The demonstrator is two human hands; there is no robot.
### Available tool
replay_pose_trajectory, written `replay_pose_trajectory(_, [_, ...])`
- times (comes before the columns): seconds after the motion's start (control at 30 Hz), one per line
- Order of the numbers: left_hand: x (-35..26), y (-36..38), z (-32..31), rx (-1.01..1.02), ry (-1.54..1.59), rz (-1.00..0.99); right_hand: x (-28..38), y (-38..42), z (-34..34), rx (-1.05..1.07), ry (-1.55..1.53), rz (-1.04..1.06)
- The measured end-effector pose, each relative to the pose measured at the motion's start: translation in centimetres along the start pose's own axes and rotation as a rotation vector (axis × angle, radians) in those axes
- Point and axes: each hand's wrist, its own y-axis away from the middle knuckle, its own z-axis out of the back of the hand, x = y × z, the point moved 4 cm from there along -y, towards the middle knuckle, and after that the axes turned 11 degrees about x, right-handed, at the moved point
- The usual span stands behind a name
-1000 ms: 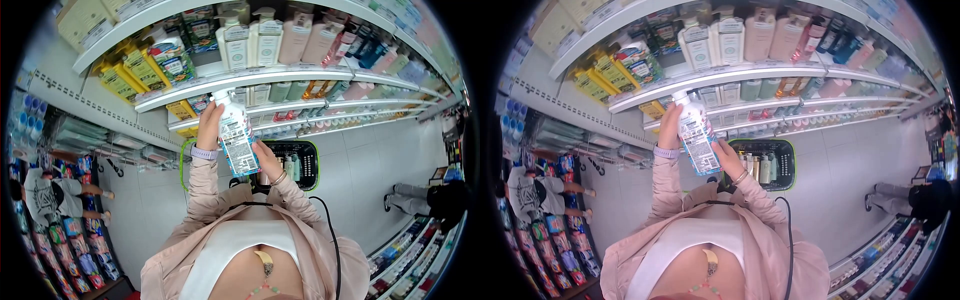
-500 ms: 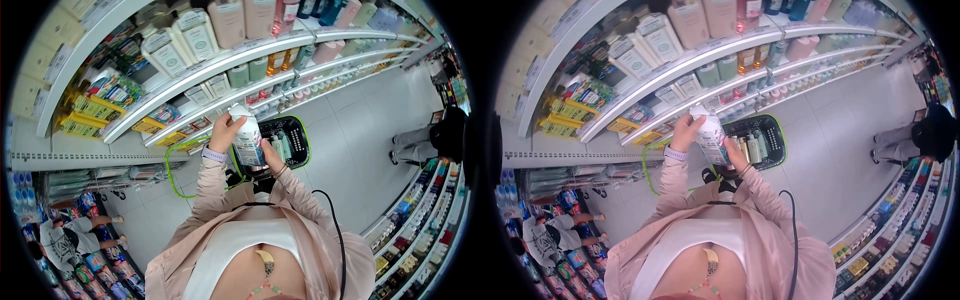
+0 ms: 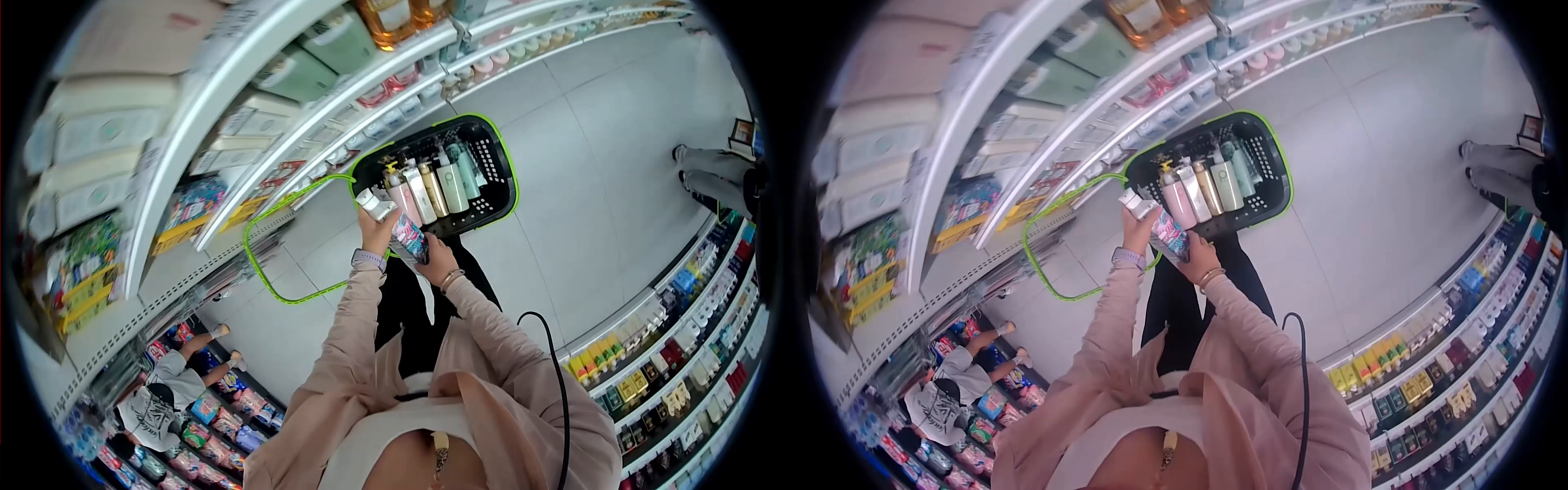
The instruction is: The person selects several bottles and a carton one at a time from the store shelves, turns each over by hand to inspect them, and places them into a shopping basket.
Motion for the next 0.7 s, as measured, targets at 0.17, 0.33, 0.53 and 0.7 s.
replay_pose_trajectory(0.17, [11.7, -3.8, 1.9, -0.136, -0.231, 0.279, -3.0, -4.1, -2.3, -0.003, 0.08, -0.113])
replay_pose_trajectory(0.33, [19.5, -5.5, 2.8, -0.2, -0.461, 0.398, -6.4, -9.2, -5.0, 0.021, 0.195, -0.19])
replay_pose_trajectory(0.53, [23.8, -7.0, 2.4, -0.148, -0.593, 0.45, -11.1, -15.1, -9.7, -0.023, 0.142, -0.204])
replay_pose_trajectory(0.7, [24.9, -9.8, 3.9, 0.045, -0.821, 0.407, -11.5, -17.7, -12.4, -0.081, 0.119, -0.262])
